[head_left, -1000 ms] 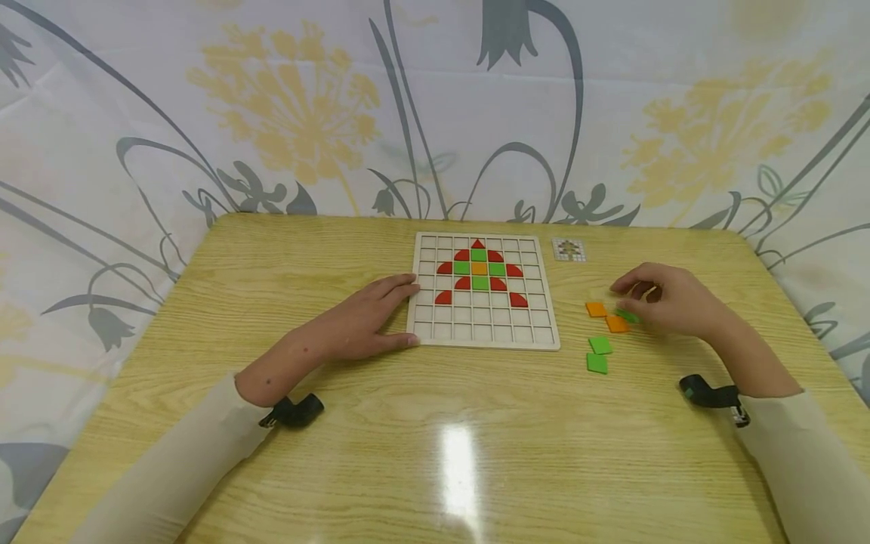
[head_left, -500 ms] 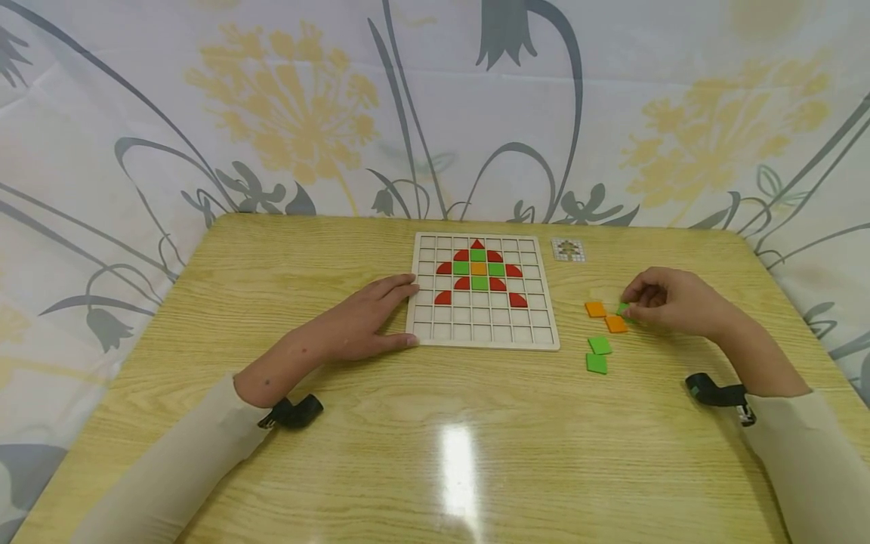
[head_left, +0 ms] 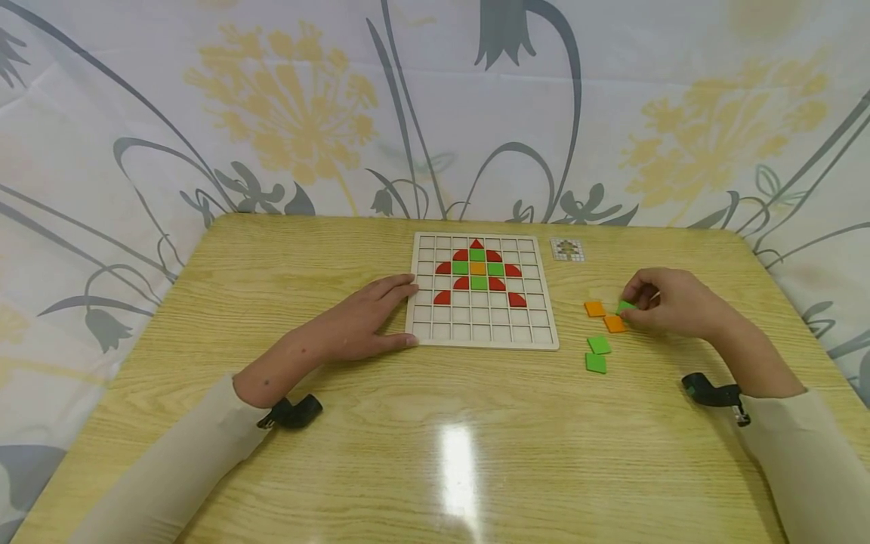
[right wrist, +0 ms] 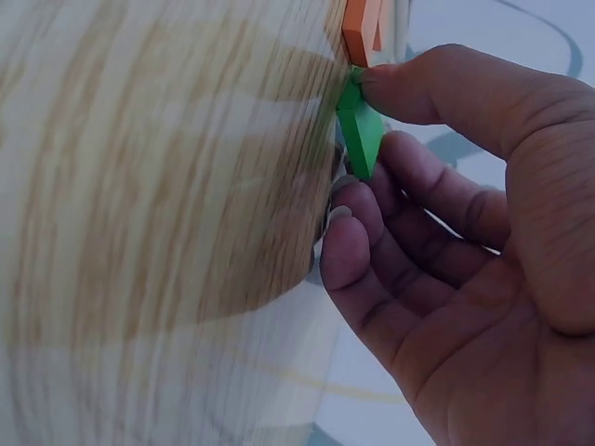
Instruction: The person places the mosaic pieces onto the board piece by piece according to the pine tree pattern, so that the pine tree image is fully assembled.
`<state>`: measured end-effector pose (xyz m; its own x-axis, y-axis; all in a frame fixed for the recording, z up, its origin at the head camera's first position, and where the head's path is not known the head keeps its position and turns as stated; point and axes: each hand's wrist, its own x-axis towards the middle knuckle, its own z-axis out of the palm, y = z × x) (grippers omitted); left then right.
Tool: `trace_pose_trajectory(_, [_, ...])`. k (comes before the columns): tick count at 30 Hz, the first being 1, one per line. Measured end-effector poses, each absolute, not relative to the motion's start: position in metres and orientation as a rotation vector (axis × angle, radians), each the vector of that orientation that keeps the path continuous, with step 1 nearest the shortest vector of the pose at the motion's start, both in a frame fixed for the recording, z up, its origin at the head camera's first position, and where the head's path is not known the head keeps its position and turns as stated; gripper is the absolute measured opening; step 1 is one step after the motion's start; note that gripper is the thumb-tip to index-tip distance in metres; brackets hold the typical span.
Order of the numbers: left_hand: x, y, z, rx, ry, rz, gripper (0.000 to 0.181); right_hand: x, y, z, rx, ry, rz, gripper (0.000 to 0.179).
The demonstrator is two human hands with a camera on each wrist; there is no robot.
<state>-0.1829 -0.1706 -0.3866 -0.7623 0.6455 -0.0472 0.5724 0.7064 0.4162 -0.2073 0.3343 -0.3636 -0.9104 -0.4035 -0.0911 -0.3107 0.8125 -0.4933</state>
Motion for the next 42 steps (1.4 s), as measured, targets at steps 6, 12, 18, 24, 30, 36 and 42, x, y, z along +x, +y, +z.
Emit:
trace_pose_trajectory(6, [-0.184, -0.171, -0.387, 0.982, 2.724, 0.562, 0.085, -0.206, 0.334, -0.362, -0.573, 2.812, -0.733, 0.017])
trace_pose_trajectory(12, [-0.184, -0.17, -0.388, 0.986, 2.727, 0.564, 0.085, -0.205, 0.332, -0.359, -0.576, 2.813, -0.753, 0.009])
trace_pose_trajectory(18, [-0.184, -0.171, -0.388, 0.996, 2.732, 0.567, 0.084, -0.204, 0.325, -0.355, -0.612, 2.844, -0.752, 0.008])
trace_pose_trajectory(24, [-0.184, -0.171, -0.389, 0.992, 2.73, 0.569, 0.084, -0.203, 0.313, -0.351, -0.687, 2.88, -0.788, 0.009])
trace_pose_trajectory(30, [-0.184, -0.171, -0.388, 0.985, 2.726, 0.564, 0.085, -0.201, 0.298, -0.347, -0.735, 2.851, -0.852, 0.008])
trace_pose_trajectory(36, [-0.184, -0.171, -0.387, 0.987, 2.727, 0.56, 0.085, -0.198, 0.281, -0.341, -0.771, 2.81, -0.911, 0.01])
trace_pose_trajectory(42, [-0.183, -0.171, -0.386, 0.975, 2.726, 0.558, 0.085, -0.199, 0.262, -0.338, -0.842, 2.787, -0.931, 0.01])
